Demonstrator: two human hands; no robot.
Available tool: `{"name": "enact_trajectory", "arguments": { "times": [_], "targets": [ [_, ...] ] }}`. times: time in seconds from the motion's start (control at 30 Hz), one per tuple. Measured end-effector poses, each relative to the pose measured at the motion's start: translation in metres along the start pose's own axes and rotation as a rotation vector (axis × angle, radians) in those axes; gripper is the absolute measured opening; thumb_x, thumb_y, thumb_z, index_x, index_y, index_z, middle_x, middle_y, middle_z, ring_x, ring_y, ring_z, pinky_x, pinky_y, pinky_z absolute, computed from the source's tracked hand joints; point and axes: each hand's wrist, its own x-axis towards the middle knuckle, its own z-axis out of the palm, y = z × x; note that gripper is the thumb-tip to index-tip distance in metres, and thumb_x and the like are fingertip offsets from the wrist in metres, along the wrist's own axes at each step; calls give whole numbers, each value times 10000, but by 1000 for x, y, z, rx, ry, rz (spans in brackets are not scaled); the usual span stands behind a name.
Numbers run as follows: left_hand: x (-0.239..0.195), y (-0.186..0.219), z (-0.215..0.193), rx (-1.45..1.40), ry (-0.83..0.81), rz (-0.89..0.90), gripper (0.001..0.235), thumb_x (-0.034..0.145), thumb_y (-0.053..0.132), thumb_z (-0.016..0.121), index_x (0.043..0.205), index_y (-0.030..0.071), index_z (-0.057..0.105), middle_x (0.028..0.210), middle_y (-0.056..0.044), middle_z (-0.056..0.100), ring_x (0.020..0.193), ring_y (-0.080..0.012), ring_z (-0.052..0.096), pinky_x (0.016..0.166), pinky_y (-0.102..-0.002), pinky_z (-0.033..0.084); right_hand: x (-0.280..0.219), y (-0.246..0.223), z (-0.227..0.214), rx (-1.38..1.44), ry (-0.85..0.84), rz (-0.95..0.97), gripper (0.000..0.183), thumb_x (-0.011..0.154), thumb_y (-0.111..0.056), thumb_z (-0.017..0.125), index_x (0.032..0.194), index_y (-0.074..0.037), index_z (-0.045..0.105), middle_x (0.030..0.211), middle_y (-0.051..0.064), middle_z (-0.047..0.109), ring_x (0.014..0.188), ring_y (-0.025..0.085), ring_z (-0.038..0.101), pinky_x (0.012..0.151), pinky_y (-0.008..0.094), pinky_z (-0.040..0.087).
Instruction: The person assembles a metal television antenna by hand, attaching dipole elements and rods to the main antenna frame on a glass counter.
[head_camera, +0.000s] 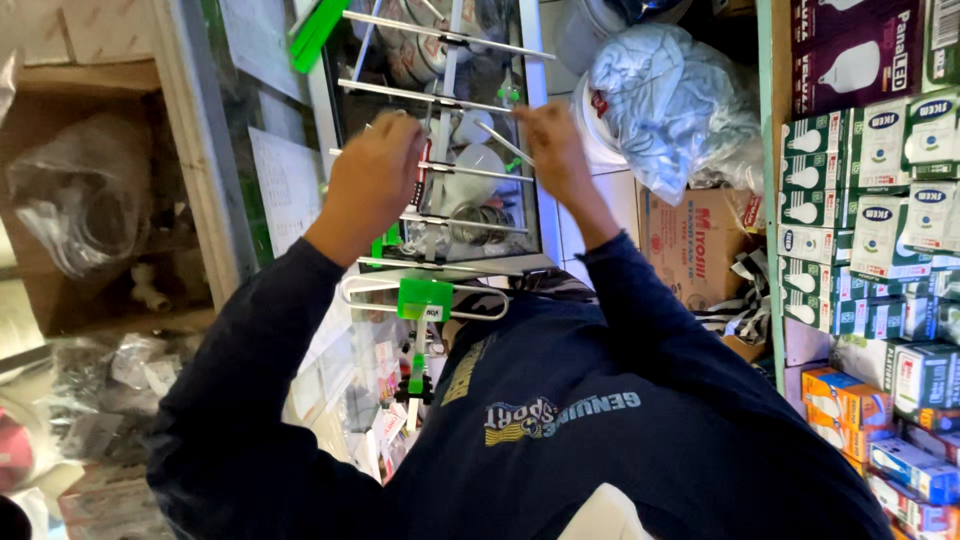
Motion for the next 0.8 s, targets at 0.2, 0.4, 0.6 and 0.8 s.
{"name": "enact_trajectory", "arguments": {
  "times": [0.2,0.4,0.6,0.8],
  "targets": [
    [12,-11,-18,-232,244,-140,79,1102,83,630,1050,24,620,824,-126,506,708,-256,511,654,-393,413,24,30,-9,-37,58,116,170,985,-21,666,1146,-37,716,1004,144,644,885,319,640,764,421,503],
    [7,-50,-9,-744,404,-456,172,1172,168,500,1069,36,540,758,-3,490,602,-58,436,541,-249,366,65,39,37,-55,59,-61,95,896,-41,728,986,-45,699,969,189,612,860,355,630,729,438,512],
    [7,-64,-3,-847,460,-357,148,1192,149,460,1125,36,527,846,-2,520,637,-63,472,551,-233,403,91,65,78,-402,-110,-48,47,878,-132,757,898,-139,715,901,80,668,884,345,649,762,514,475],
    [9,-67,-2,-845,448,-378,163,1191,181,449,1153,40,520,816,-14,547,638,-60,487,567,-229,421,96,35,66,-357,-92,-5,185,834,-152,772,1003,-110,708,958,112,677,902,335,649,770,496,488]
  ]
}}
